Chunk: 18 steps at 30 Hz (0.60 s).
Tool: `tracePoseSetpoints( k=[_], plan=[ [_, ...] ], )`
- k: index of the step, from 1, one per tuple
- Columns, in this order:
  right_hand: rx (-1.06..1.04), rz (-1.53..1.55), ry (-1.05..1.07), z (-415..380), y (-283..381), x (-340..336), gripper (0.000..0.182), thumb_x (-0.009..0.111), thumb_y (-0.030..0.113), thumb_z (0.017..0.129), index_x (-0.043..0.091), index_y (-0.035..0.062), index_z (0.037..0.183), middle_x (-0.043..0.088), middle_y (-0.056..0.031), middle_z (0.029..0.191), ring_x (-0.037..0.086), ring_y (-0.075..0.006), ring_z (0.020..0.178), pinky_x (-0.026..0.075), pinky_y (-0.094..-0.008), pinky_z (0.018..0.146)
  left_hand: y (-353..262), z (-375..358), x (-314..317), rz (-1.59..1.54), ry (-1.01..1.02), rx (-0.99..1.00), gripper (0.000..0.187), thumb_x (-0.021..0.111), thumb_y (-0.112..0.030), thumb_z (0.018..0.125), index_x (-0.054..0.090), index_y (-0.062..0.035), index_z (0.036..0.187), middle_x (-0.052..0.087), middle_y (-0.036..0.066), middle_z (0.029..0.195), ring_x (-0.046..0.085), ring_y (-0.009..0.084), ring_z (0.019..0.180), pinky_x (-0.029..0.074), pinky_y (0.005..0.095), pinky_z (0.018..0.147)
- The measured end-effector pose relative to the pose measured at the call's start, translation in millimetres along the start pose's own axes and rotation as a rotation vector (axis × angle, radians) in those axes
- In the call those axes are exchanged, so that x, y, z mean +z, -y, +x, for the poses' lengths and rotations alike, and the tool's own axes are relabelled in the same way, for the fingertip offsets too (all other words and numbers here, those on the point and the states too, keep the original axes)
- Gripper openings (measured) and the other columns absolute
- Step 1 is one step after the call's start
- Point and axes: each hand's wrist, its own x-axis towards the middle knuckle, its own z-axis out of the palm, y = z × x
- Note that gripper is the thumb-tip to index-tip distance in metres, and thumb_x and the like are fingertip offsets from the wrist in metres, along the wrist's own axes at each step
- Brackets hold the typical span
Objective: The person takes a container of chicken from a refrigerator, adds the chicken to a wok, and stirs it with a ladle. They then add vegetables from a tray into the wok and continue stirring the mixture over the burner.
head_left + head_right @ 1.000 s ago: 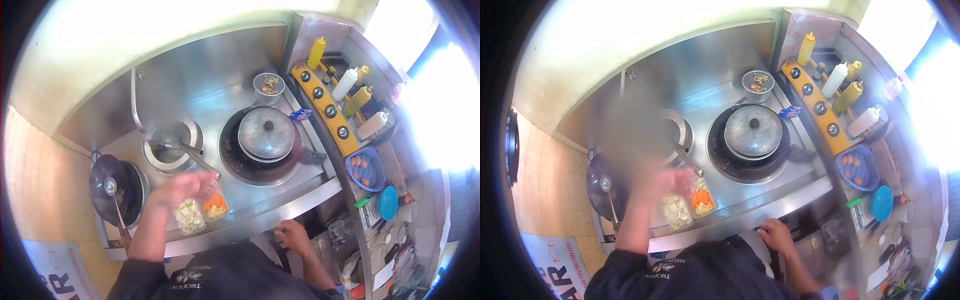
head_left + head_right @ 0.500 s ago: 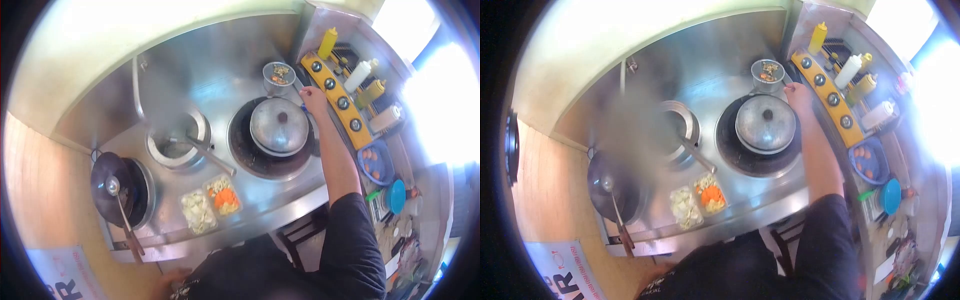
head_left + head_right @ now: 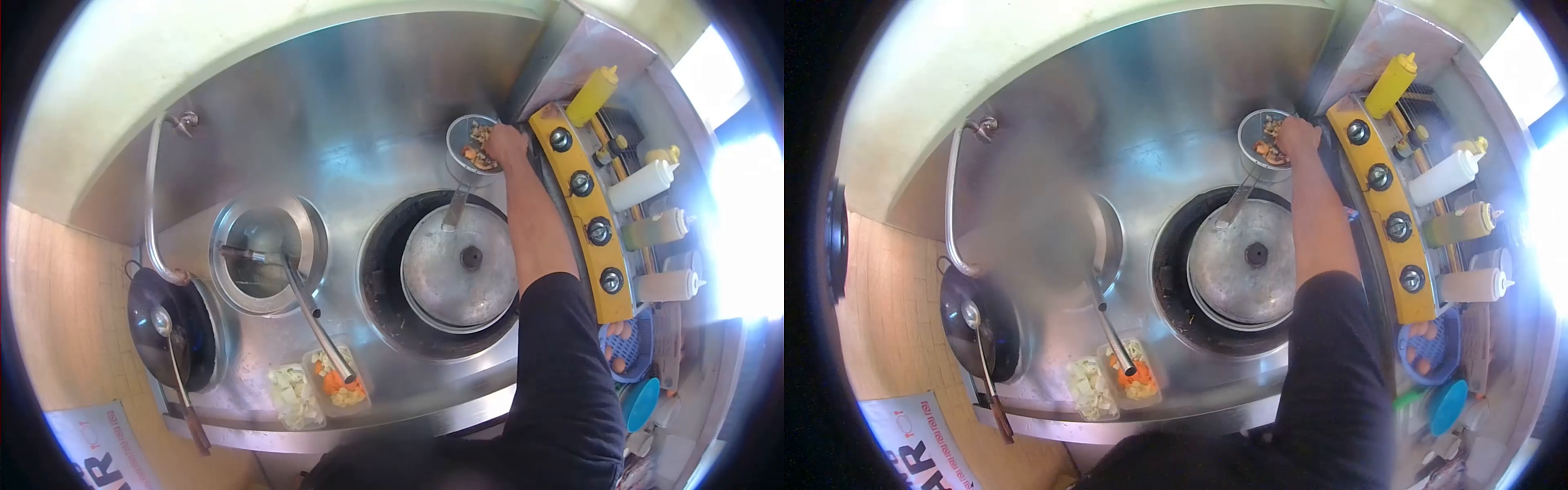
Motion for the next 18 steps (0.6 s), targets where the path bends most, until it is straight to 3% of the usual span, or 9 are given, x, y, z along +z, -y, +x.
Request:
tracePoseSetpoints(
  k=[2, 5, 12, 15, 18],
  plan=[
    [-0.003, 0.008, 0.055, 2, 3, -4, 0.031, 0.063, 0.024, 0.079, 0.067, 0.0083, 0.105, 0.066, -0.0097, 0.111, 0.061, -0.0254, 0.107, 0.045, -0.0432, 0.09, -9, 1, 1, -0.015, 0.003, -0.004, 0.059, 0.049, -0.05, 0.091, 0.049, -0.0073, 0.132, 0.064, 0.009, 0.112, 0.061, 0.0176, 0.094, 0.051, 0.0336, 0.078],
    [-0.033, -0.002, 0.157, 4, 4, -7, 0.034, 0.063, 0.023, 0.079, 0.065, 0.0085, 0.109, 0.064, -0.0106, 0.116, 0.061, -0.0248, 0.108, 0.044, -0.0439, 0.092, -16, 2, 2, -0.03, 0.004, -0.008, 0.059, 0.049, -0.05, 0.091, 0.049, -0.0073, 0.132, 0.064, 0.009, 0.112, 0.061, 0.0177, 0.093, 0.051, 0.0337, 0.078],
    [-0.039, -0.056, 0.16, 7, -1, -3, 0.038, 0.065, 0.026, 0.077, 0.064, 0.0101, 0.112, 0.064, -0.0091, 0.115, 0.059, -0.0243, 0.11, 0.043, -0.0431, 0.093, -22, 3, 5, -0.054, 0.003, -0.017, 0.058, 0.049, -0.049, 0.091, 0.05, -0.0073, 0.131, 0.064, 0.009, 0.111, 0.061, 0.0178, 0.092, 0.052, 0.034, 0.077],
    [-0.036, 0.024, 0.064, -3, 0, -18, 0.034, 0.065, 0.028, 0.077, 0.067, 0.0088, 0.105, 0.065, -0.0109, 0.112, 0.061, -0.0263, 0.107, 0.045, -0.043, 0.091, -21, 4, 7, -0.066, 0.004, -0.018, 0.058, 0.049, -0.049, 0.091, 0.05, -0.0073, 0.131, 0.064, 0.009, 0.111, 0.062, 0.0178, 0.091, 0.052, 0.0341, 0.077],
    [-0.214, 0.028, 0.204, -1, -3, -12, 0.031, 0.065, 0.029, 0.076, 0.069, 0.0079, 0.098, 0.065, -0.0135, 0.108, 0.062, -0.0286, 0.103, 0.048, -0.0439, 0.087, -20, 6, 12, -0.073, 0.013, -0.013, 0.058, 0.049, -0.049, 0.091, 0.051, -0.0073, 0.131, 0.064, 0.009, 0.11, 0.062, 0.0179, 0.09, 0.052, 0.0342, 0.077]
  ],
)
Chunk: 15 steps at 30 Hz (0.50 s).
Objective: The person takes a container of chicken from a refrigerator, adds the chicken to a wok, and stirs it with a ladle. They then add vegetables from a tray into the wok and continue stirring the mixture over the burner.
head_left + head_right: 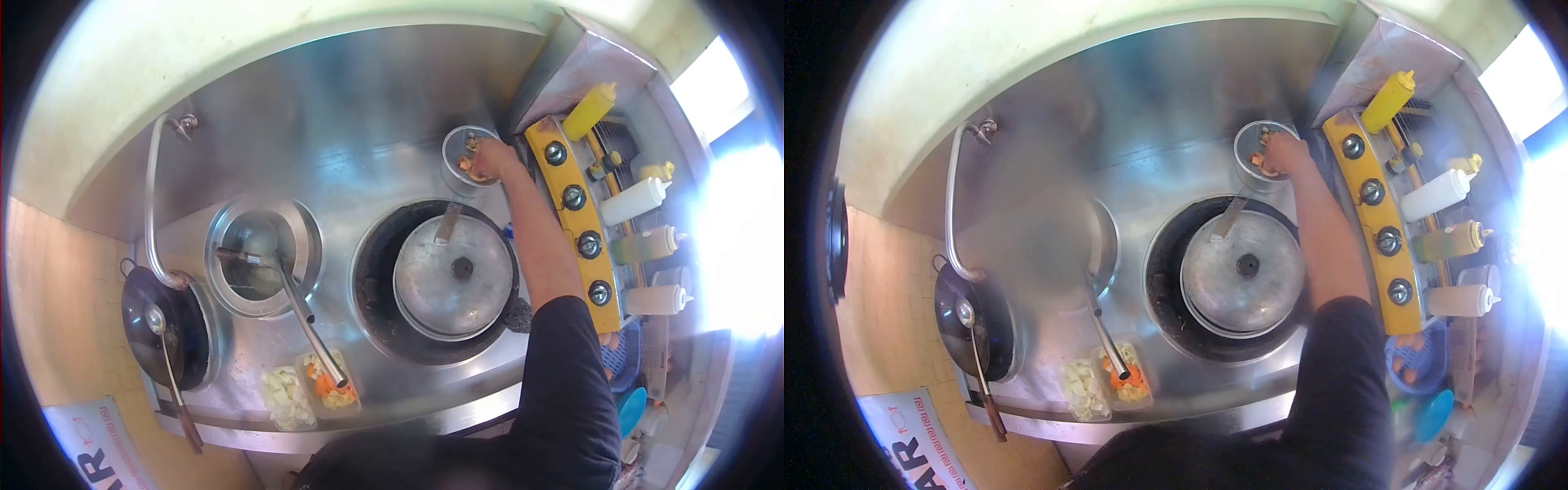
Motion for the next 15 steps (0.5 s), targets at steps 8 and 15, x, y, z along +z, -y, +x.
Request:
tracePoseSetpoints(
  k=[8, 15],
  plan=[
    [-0.025, 0.012, -0.133, -9, -22, -23, 0.033, 0.062, 0.028, 0.077, 0.068, 0.003, 0.099, 0.066, -0.0174, 0.105, 0.064, -0.0315, 0.098, 0.048, -0.0451, 0.085, 37, -1, 12, -0.06, 0.024, 0.03, 0.057, 0.048, -0.049, 0.091, 0.051, -0.0072, 0.13, 0.065, 0.01, 0.109, 0.062, 0.018, 0.089, 0.052, 0.0345, 0.076],
    [-0.471, 0.485, -0.622, -111, -29, -18, 0.017, 0.066, 0.015, 0.079, 0.067, 0.0002, 0.089, 0.066, -0.0123, 0.083, 0.064, -0.0241, 0.079, 0.049, -0.0356, 0.072, 158, 1, 54, 0.334, 0.368, 0.473, 0.056, 0.048, -0.049, 0.092, 0.052, -0.0072, 0.13, 0.065, 0.01, 0.108, 0.063, 0.0181, 0.087, 0.052, 0.0347, 0.075]
  ],
)
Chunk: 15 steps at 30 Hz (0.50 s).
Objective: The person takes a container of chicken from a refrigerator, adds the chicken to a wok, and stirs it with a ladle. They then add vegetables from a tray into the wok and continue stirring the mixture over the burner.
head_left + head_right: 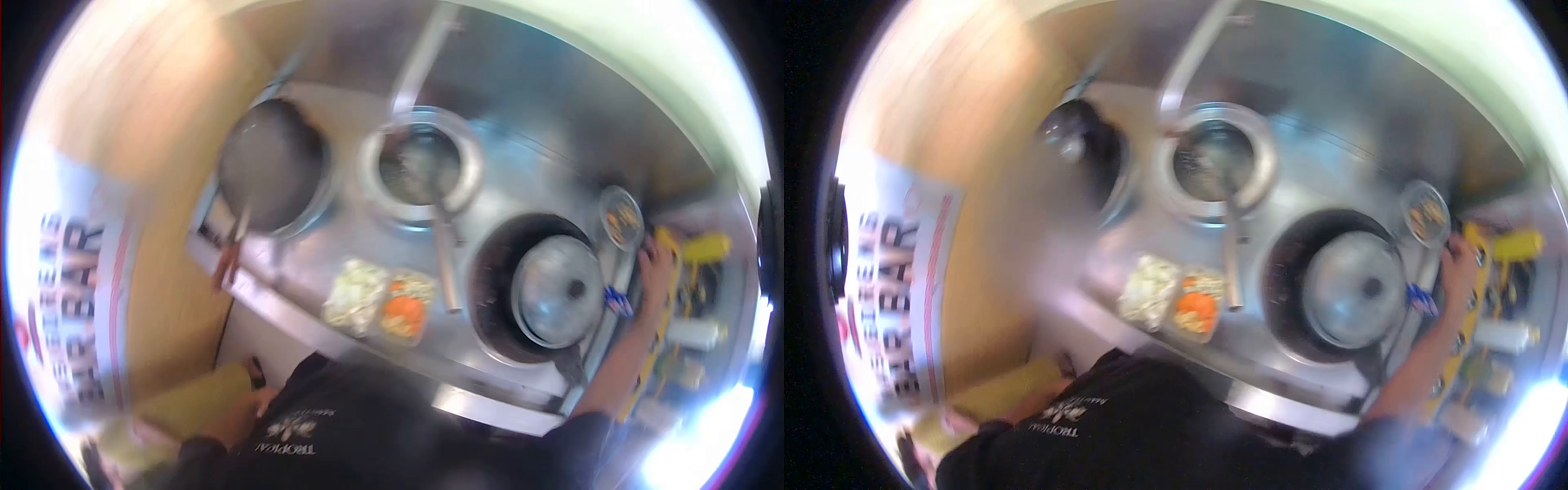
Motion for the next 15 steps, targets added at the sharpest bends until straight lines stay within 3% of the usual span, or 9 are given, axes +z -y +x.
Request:
tracePoseSetpoints(
  k=[1, 3, 5, 7, 8, 9, 11, 13, 15],
  plan=[
    [0.275, -0.189, 0.187, -14, 36, -20, 0.023, 0.068, 0.02, 0.08, 0.066, -0.001, 0.088, 0.066, -0.0121, 0.084, 0.062, -0.0224, 0.076, 0.049, -0.0343, 0.071, 7, -3, 3, -0.069, 0.035, 0.022, 0.056, 0.048, -0.049, 0.092, 0.052, -0.0072, 0.129, 0.065, 0.01, 0.108, 0.063, 0.0181, 0.087, 0.052, 0.0347, 0.075],
    [0.456, -0.306, 0.284, -48, 108, -41, 0.022, 0.065, 0.019, 0.084, 0.066, -0.0012, 0.093, 0.066, -0.0111, 0.084, 0.059, -0.0164, 0.074, 0.048, -0.032, 0.071, -77, -44, -5, -1.051, -0.18, -0.394, 0.048, 0.05, -0.044, 0.092, 0.057, -0.008, 0.122, 0.065, 0.011, 0.105, 0.063, 0.0206, 0.085, 0.052, 0.0358, 0.072],
    [0.241, 0.373, 0.068, -103, 164, -31, 0.033, 0.066, 0.027, 0.086, 0.065, 0.0005, 0.105, 0.064, -0.007, 0.092, 0.058, -0.0166, 0.08, 0.049, -0.0328, 0.072, -84, -71, -15, -1.061, -0.191, -0.405, 0.045, 0.05, -0.042, 0.091, 0.059, -0.0084, 0.119, 0.065, 0.012, 0.106, 0.063, 0.0209, 0.087, 0.052, 0.0355, 0.071],
    [0.196, 0.584, 0.194, -139, 259, -18, 0.033, 0.064, 0.017, 0.086, 0.061, 0.0008, 0.114, 0.062, -0.0085, 0.106, 0.058, -0.0162, 0.088, 0.049, -0.0307, 0.079, -63, -80, -32, -1.024, -0.191, -0.411, 0.041, 0.05, -0.041, 0.091, 0.06, -0.0087, 0.115, 0.065, 0.012, 0.106, 0.063, 0.0213, 0.088, 0.052, 0.0352, 0.07],
    [0.394, 0.884, 0.456, -159, 289, -2, 0.029, 0.061, 0.01, 0.084, 0.064, -0.0001, 0.11, 0.062, -0.0124, 0.113, 0.06, -0.0171, 0.093, 0.047, -0.0294, 0.085, -43, -79, -35, -1.05, -0.229, -0.365, 0.042, 0.05, -0.041, 0.091, 0.06, -0.0084, 0.114, 0.065, 0.011, 0.107, 0.062, 0.0212, 0.093, 0.051, 0.0349, 0.071],
    [0.349, 1.064, 0.641, -164, 355, 19, 0.025, 0.059, 0.005, 0.081, 0.066, -0.0008, 0.104, 0.064, -0.0132, 0.108, 0.06, -0.0176, 0.093, 0.045, -0.0276, 0.086, -24, -81, -38, -1.071, -0.261, -0.322, 0.042, 0.05, -0.042, 0.09, 0.061, -0.0081, 0.113, 0.064, 0.01, 0.108, 0.061, 0.0211, 0.097, 0.051, 0.0347, 0.071],
    [0.402, 0.871, 0.963, -178, 463, 72, 0.017, 0.064, 0.012, 0.081, 0.069, 0.0, 0.092, 0.065, -0.0101, 0.103, 0.06, -0.0166, 0.094, 0.047, -0.0289, 0.084, -7, -83, -65, -1.033, -0.417, -0.183, 0.042, 0.052, -0.044, 0.09, 0.062, -0.009, 0.11, 0.065, 0.007, 0.098, 0.062, 0.0191, 0.089, 0.05, 0.0343, 0.074],
    [0.481, 1.222, 1.111, -213, 531, 167, 0.036, 0.065, 0.025, 0.086, 0.061, -0.0014, 0.111, 0.064, -0.0081, 0.103, 0.06, -0.0168, 0.093, 0.046, -0.0292, 0.086, 40, -65, -88, -1.145, -0.799, 0.035, 0.041, 0.05, -0.044, 0.091, 0.061, -0.0093, 0.109, 0.064, 0.006, 0.089, 0.062, 0.0197, 0.087, 0.049, 0.0349, 0.077],
    [0.648, 1.164, 1.236, -229, 605, 241, 0.043, 0.061, 0.028, 0.089, 0.051, 0.0016, 0.122, 0.058, -0.0108, 0.11, 0.059, -0.019, 0.096, 0.048, -0.0331, 0.084, 47, -76, -132, -1.361, -0.946, 0.167, 0.043, 0.047, -0.044, 0.093, 0.057, -0.0092, 0.116, 0.062, 0.008, 0.088, 0.061, 0.0219, 0.087, 0.048, 0.0362, 0.081]
  ],
)
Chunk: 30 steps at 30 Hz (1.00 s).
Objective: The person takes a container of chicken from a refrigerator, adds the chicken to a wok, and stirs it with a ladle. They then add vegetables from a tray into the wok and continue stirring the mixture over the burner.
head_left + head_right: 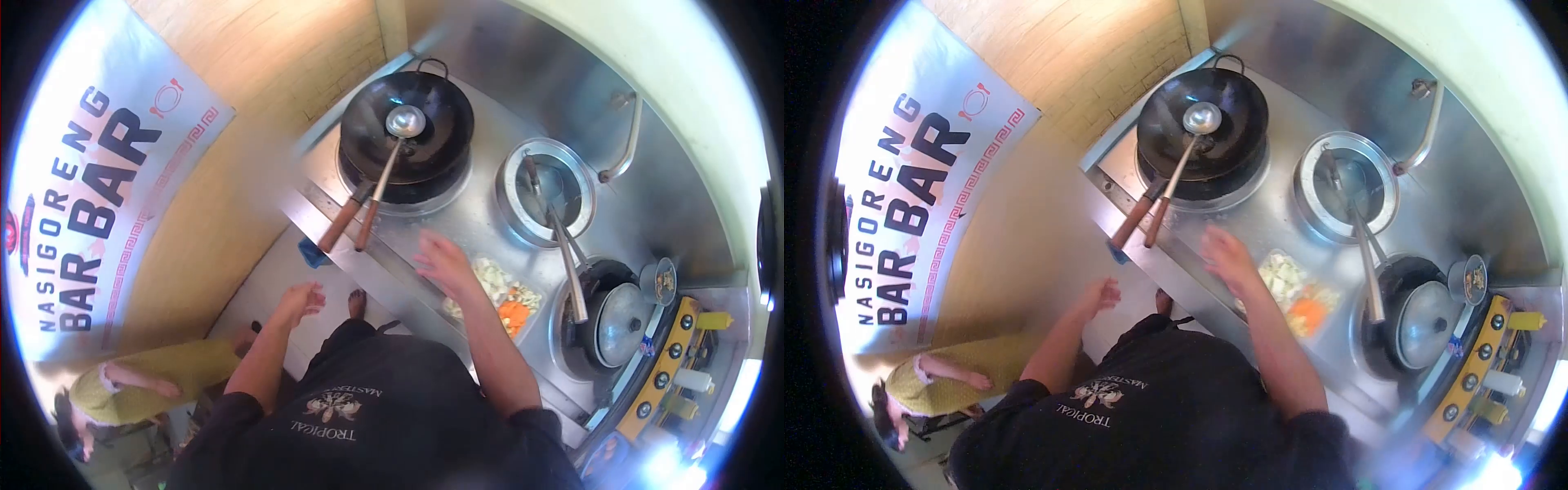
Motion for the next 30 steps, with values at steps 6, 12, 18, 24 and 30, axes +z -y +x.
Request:
tracePoseSetpoints(
  k=[6, 12, 18, 24, 30],
  plan=[
    [0.158, 0.175, -0.018, 130, -40, 94, 0.028, 0.058, 0.026, 0.091, 0.052, 0.0066, 0.11, 0.062, -0.007, 0.088, 0.062, -0.0219, 0.074, 0.052, -0.0364, 0.071, -97, 45, -3, -0.392, 0.507, 0.044, 0.043, 0.045, -0.043, 0.096, 0.05, -0.0086, 0.121, 0.06, 0.011, 0.099, 0.061, 0.0255, 0.088, 0.049, 0.0413, 0.082],
    [-0.266, -0.762, -0.457, 64, -24, 75, 0.031, 0.055, 0.014, 0.086, 0.054, 0.0026, 0.114, 0.065, -0.0166, 0.087, 0.064, -0.027, 0.074, 0.051, -0.0407, 0.07, -113, 54, 4, -0.235, 0.59, -0.002, 0.029, 0.055, -0.034, 0.093, 0.053, -0.0078, 0.105, 0.06, 0.008, 0.088, 0.062, 0.0232, 0.078, 0.051, 0.0394, 0.076],
    [-0.07, -0.836, -0.441, 22, 18, 126, 0.054, 0.055, 0.011, 0.083, 0.04, 0.0007, 0.134, 0.062, -0.0267, 0.099, 0.063, -0.0375, 0.089, 0.048, -0.0438, 0.079, -112, 54, 2, -0.276, 0.641, 0.009, 0.028, 0.054, -0.034, 0.094, 0.051, -0.0081, 0.103, 0.06, 0.007, 0.086, 0.062, 0.0217, 0.076, 0.051, 0.0381, 0.074],
    [-0.103, -1.386, -0.585, 59, 7, 106, 0.053, 0.046, 0.008, 0.084, 0.036, 0.0025, 0.136, 0.061, -0.0265, 0.094, 0.059, -0.042, 0.091, 0.047, -0.0491, 0.081, -108, 62, -12, -0.252, 0.796, 0.003, 0.035, 0.048, -0.04, 0.095, 0.05, -0.0076, 0.108, 0.061, 0.011, 0.093, 0.061, 0.0223, 0.089, 0.048, 0.0376, 0.08],
    [-0.203, -1.366, -0.757, 77, 21, 90, 0.054, 0.046, 0.008, 0.084, 0.036, 0.0007, 0.136, 0.06, -0.0273, 0.097, 0.06, -0.041, 0.091, 0.048, -0.0473, 0.08, -16, 90, -92, 0.351, 0.889, 0.134, 0.053, 0.043, -0.044, 0.097, 0.043, -0.0073, 0.134, 0.057, 0.011, 0.119, 0.047, 0.0221, 0.118, 0.037, 0.0384, 0.102]
  ],
)
